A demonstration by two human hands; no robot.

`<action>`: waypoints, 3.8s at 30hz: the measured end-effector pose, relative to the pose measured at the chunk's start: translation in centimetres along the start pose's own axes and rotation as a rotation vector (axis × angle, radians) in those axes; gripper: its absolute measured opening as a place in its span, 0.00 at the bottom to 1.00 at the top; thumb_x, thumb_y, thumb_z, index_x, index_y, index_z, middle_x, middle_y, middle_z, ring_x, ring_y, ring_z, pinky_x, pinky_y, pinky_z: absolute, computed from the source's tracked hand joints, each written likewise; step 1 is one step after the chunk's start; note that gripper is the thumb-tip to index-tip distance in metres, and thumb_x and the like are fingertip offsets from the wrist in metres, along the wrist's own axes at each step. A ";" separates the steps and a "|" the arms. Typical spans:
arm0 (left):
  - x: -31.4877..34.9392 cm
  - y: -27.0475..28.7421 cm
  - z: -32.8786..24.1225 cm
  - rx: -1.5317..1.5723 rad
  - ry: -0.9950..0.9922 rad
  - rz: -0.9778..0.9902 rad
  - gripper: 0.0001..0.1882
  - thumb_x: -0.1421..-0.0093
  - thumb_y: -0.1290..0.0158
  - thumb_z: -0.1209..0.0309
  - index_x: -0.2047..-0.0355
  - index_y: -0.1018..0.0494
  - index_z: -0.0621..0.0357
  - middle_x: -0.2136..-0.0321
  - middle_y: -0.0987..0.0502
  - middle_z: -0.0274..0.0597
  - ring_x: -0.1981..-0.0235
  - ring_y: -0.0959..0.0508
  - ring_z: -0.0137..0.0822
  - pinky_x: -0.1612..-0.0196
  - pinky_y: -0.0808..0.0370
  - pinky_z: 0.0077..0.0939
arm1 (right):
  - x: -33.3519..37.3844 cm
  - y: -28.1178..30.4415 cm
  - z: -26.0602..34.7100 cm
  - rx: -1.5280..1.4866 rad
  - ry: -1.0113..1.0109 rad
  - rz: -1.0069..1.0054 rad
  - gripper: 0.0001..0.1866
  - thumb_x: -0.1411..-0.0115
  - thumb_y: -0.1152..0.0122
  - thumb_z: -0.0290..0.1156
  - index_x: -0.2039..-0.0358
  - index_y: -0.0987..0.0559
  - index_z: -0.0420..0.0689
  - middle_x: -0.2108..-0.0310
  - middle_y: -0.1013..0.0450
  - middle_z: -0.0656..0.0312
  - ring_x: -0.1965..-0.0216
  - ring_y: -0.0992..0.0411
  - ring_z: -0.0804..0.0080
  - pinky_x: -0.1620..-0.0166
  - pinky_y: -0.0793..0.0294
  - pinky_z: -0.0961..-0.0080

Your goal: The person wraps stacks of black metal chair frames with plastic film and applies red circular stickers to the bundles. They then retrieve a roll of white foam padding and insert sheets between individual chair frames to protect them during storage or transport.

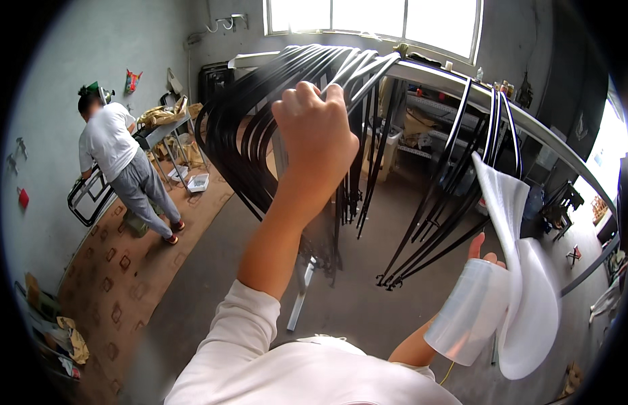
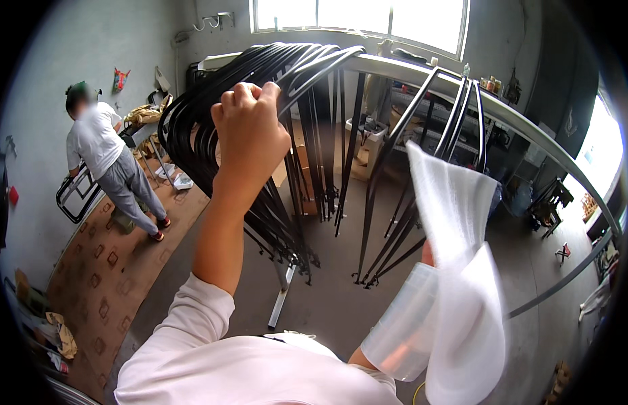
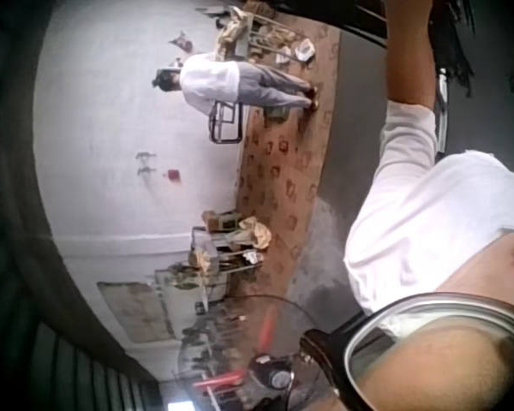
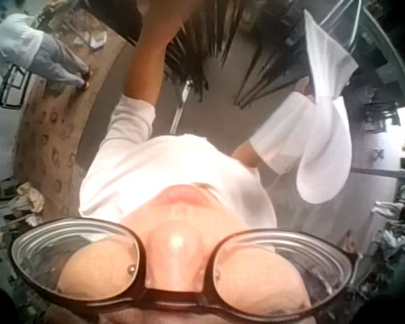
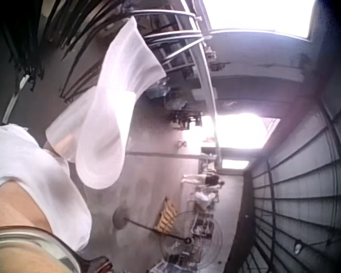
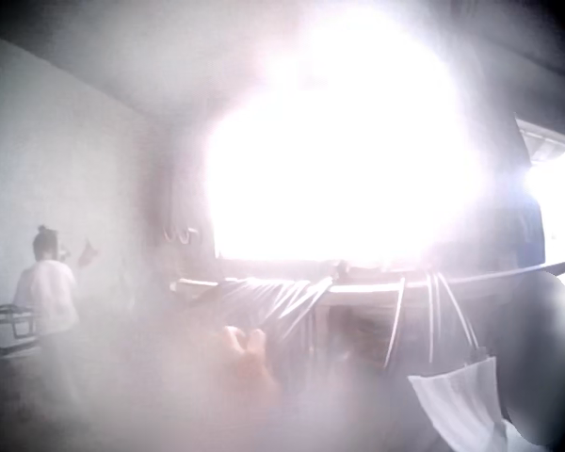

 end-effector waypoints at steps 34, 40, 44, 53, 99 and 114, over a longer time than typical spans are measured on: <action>-5.1 -14.5 -1.1 2.278 0.824 1.080 0.21 0.44 0.52 0.64 0.59 0.36 0.73 0.62 0.28 0.55 0.59 0.25 0.45 0.52 0.29 0.39 | -4.2 -4.9 3.0 -0.145 0.527 -0.195 0.43 0.46 0.49 0.37 0.40 0.63 0.38 0.37 0.72 0.52 0.38 0.79 0.51 0.41 0.79 0.43; -5.4 -15.3 -8.2 2.528 0.794 1.050 0.26 0.43 0.56 0.70 0.49 0.48 0.73 0.53 0.36 0.61 0.51 0.31 0.46 0.47 0.34 0.41 | -9.3 -2.2 3.9 0.353 0.341 -0.054 0.40 0.47 0.50 0.42 0.42 0.55 0.33 0.39 0.68 0.44 0.39 0.79 0.46 0.43 0.81 0.36; -5.6 -16.0 -10.7 2.564 0.709 1.184 0.28 0.44 0.54 0.70 0.48 0.51 0.72 0.53 0.37 0.66 0.53 0.31 0.52 0.49 0.33 0.47 | -10.7 -0.9 2.6 0.353 0.069 0.063 0.33 0.46 0.45 0.39 0.45 0.44 0.36 0.46 0.41 0.52 0.41 0.50 0.55 0.41 0.81 0.40; -5.3 -14.4 -19.2 2.400 0.903 1.225 0.08 0.45 0.56 0.73 0.69 0.34 0.68 0.75 0.28 0.51 0.70 0.25 0.48 0.62 0.26 0.48 | -13.4 -2.4 5.4 0.430 0.116 0.025 0.36 0.45 0.47 0.39 0.45 0.51 0.31 0.55 0.34 0.54 0.46 0.41 0.65 0.42 0.81 0.37; 2.8 -8.0 -21.9 2.729 0.568 1.382 0.12 0.46 0.55 0.68 0.70 0.29 0.67 0.75 0.25 0.46 0.72 0.24 0.36 0.65 0.27 0.27 | -13.2 -4.5 0.9 0.414 -0.242 0.247 0.06 0.47 0.49 0.33 0.78 0.34 0.52 0.75 0.39 0.69 0.66 0.40 0.75 0.52 0.46 0.60; 5.0 -5.5 -23.6 2.564 0.965 1.401 0.08 0.45 0.52 0.68 0.71 0.28 0.60 0.79 0.26 0.38 0.74 0.25 0.28 0.68 0.26 0.22 | -9.2 -10.2 -2.8 0.568 -0.262 0.392 0.14 0.45 0.51 0.32 0.87 0.35 0.57 0.82 0.42 0.74 0.71 0.44 0.77 0.53 0.54 0.60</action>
Point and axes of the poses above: each hand's wrist, its own x-axis away from the middle knuckle, its own y-axis out of the back of the hand, z = x × y, the point moved 4 cm from there along -x, towards the middle knuckle
